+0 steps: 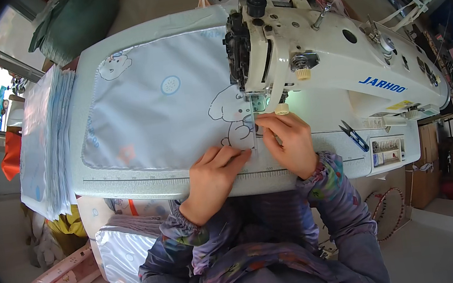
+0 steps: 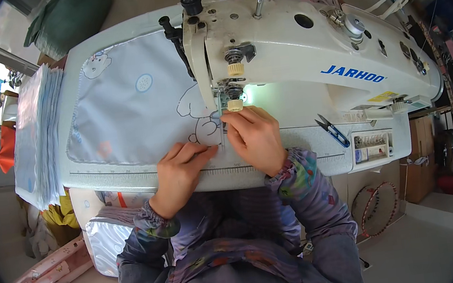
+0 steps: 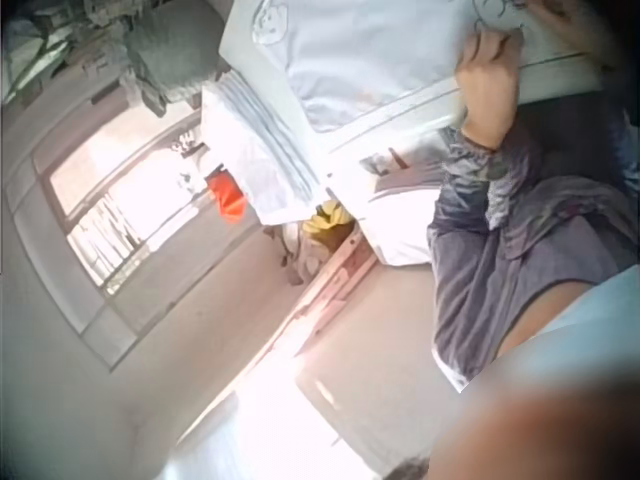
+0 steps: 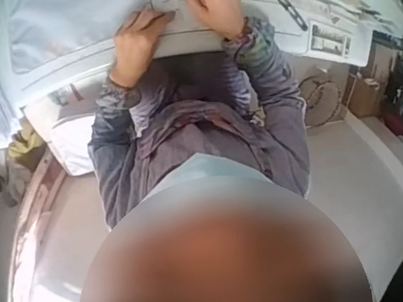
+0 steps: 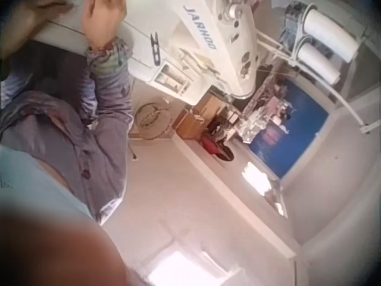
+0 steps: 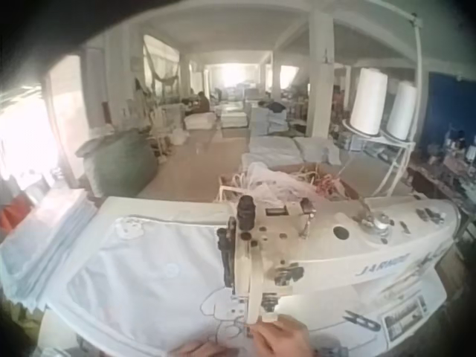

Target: Sewing the edges of printed fabric pouches using an industrial sewing machine to assemble them.

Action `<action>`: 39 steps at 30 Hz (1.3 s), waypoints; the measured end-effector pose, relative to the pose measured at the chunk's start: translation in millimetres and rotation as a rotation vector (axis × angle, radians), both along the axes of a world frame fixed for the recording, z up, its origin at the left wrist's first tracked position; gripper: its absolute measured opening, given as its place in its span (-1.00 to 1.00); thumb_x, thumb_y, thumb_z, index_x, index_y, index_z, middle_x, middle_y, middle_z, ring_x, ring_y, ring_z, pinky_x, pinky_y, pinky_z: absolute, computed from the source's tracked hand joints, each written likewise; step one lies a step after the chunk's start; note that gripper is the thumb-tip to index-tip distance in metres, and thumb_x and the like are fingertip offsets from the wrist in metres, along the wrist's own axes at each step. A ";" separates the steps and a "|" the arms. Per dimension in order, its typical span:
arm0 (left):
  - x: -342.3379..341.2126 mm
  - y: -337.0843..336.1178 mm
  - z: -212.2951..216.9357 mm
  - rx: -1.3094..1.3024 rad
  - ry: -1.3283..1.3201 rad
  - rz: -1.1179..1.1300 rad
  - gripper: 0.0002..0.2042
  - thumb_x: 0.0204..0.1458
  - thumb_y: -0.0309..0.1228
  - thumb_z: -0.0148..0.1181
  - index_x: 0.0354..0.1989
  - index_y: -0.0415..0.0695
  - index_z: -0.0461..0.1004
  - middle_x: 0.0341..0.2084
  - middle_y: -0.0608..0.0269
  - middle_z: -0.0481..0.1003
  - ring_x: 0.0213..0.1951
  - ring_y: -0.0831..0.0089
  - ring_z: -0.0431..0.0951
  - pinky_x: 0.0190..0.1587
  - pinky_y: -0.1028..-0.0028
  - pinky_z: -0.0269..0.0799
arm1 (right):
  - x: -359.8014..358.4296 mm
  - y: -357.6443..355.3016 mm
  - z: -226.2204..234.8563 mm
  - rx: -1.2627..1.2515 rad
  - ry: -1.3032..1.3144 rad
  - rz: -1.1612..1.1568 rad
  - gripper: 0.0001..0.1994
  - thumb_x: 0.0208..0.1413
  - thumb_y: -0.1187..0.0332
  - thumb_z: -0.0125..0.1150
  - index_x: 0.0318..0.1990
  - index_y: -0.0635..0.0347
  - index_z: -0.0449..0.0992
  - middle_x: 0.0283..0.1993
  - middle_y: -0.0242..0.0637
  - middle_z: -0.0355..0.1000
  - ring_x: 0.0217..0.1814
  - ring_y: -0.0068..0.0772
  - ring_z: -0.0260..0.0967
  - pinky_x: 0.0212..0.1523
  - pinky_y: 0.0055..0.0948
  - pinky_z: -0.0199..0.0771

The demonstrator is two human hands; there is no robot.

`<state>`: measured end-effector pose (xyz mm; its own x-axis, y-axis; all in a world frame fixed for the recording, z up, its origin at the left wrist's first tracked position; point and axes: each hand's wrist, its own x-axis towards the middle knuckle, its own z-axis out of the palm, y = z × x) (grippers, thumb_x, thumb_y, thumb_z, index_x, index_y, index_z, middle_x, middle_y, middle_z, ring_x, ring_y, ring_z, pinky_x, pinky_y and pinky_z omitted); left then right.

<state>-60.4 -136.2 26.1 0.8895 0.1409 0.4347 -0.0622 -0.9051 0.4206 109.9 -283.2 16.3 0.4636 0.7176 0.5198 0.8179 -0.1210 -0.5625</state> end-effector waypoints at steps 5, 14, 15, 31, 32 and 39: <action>26.3 20.1 -4.7 0.053 -0.013 -0.047 -0.59 -0.15 -0.55 0.26 -0.04 -0.02 0.72 -0.24 0.40 0.58 -0.19 0.33 0.58 -0.16 0.36 0.59 | 2.0 -2.0 -0.5 0.029 0.023 -0.066 -0.78 0.05 0.64 0.28 -0.14 0.23 0.67 -0.19 -0.17 0.64 -0.23 -0.06 0.57 -0.19 -0.23 0.58; 68.2 64.8 -7.0 0.069 -0.014 -0.116 -0.56 -0.23 -0.60 0.31 -0.08 -0.03 0.72 -0.24 0.40 0.58 -0.15 0.28 0.58 -0.12 0.32 0.60 | 0.7 3.1 -1.3 0.074 -0.009 -0.044 -0.79 -0.05 0.61 0.31 -0.21 0.22 0.63 -0.27 -0.22 0.57 -0.29 -0.06 0.52 -0.26 -0.13 0.54; 72.6 67.5 -8.7 0.073 -0.034 -0.104 -0.60 -0.21 -0.60 0.30 -0.10 -0.04 0.72 -0.25 0.39 0.59 -0.16 0.27 0.59 -0.13 0.31 0.61 | 0.2 3.5 -0.6 0.075 -0.010 -0.041 -0.79 -0.05 0.61 0.31 -0.21 0.22 0.63 -0.27 -0.22 0.57 -0.29 -0.06 0.52 -0.26 -0.13 0.54; 96.3 76.6 -19.3 0.199 -0.239 0.137 -0.74 -0.11 -0.50 0.32 -0.18 -0.06 0.70 -0.23 0.35 0.64 -0.15 0.25 0.64 -0.04 0.27 0.56 | 0.5 5.9 1.1 0.019 0.022 -0.029 -0.80 0.07 0.63 0.28 -0.15 0.24 0.67 -0.20 -0.19 0.63 -0.21 -0.08 0.58 -0.16 -0.23 0.59; 95.3 78.2 -21.3 0.201 -0.242 0.141 -0.74 -0.11 -0.50 0.32 -0.18 -0.06 0.70 -0.23 0.35 0.64 -0.15 0.25 0.64 -0.04 0.27 0.56 | 0.8 6.9 1.1 0.026 0.020 -0.017 -0.80 0.08 0.62 0.28 -0.15 0.24 0.67 -0.20 -0.19 0.64 -0.19 -0.08 0.59 -0.15 -0.23 0.59; 8.4 71.4 -9.4 0.102 -0.113 0.370 -0.74 -0.13 -0.60 0.25 -0.24 -0.05 0.69 -0.30 0.30 0.62 -0.20 0.18 0.62 0.05 0.18 0.52 | -4.3 11.6 2.5 -0.010 -0.038 0.117 -0.71 0.08 0.59 0.30 -0.02 0.23 0.66 0.06 -0.15 0.61 0.03 -0.04 0.58 0.02 -0.23 0.60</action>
